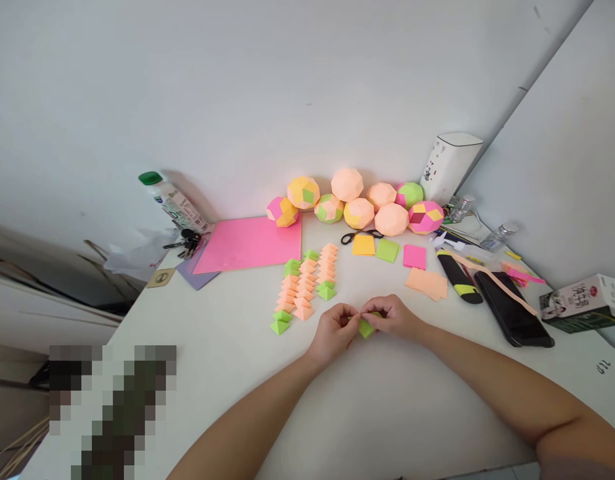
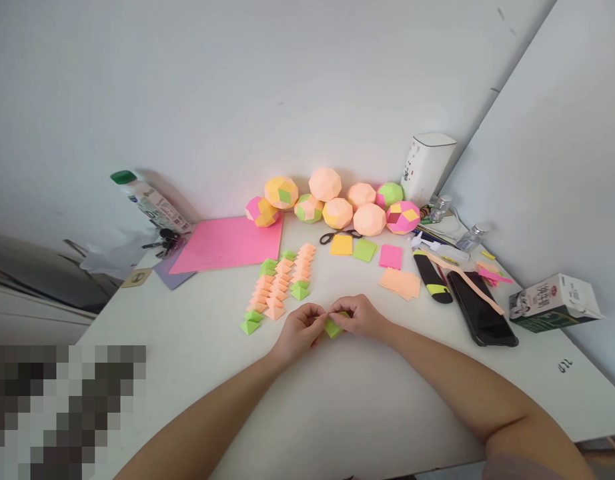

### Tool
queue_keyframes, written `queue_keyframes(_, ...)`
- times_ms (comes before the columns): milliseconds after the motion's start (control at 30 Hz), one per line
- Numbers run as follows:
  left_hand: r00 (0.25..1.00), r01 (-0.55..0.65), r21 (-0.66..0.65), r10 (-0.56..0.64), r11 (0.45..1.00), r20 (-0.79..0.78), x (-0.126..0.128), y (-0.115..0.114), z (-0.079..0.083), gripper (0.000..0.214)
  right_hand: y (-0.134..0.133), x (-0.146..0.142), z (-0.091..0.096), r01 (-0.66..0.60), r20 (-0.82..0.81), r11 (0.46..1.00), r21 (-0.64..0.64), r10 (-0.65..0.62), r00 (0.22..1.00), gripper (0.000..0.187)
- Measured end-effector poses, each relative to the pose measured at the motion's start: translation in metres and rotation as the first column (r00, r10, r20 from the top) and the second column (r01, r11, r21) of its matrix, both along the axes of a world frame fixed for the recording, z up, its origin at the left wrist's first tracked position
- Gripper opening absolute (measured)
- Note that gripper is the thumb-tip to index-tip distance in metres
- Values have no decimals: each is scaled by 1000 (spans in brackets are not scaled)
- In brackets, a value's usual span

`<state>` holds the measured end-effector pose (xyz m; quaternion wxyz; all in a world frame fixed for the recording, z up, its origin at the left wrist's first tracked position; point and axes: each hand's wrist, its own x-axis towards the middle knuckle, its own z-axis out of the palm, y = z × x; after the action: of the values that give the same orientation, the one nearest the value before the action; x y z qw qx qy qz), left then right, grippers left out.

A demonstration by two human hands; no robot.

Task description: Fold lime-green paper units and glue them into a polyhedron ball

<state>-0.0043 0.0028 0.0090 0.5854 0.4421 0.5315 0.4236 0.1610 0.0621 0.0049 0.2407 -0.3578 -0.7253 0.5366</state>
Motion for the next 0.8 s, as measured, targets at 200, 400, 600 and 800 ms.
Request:
queue_keyframes(200, 998, -42, -1, 42, 999, 46, 2, -2, 2, 21, -3, -1, 4, 92, -59, 995, -45, -94, 994, 9)
queue_keyframes(400, 990, -89, -22, 91, 996, 104, -1, 0, -1, 22, 2, 1, -1, 150, -180, 962, -226, -193, 965, 14)
queue_keyframes(600, 982, -117, -29, 120, 993, 146, -3, 3, -4, 26, 4, 2, 0, 109, -261, 960, -259, -178, 949, 18)
queue_keyframes(800, 994, -60, -32, 62, 998, 89, -3, 2, 2, 27, 3, 1, -5, 7, -146, 982, -190, -35, 989, 26)
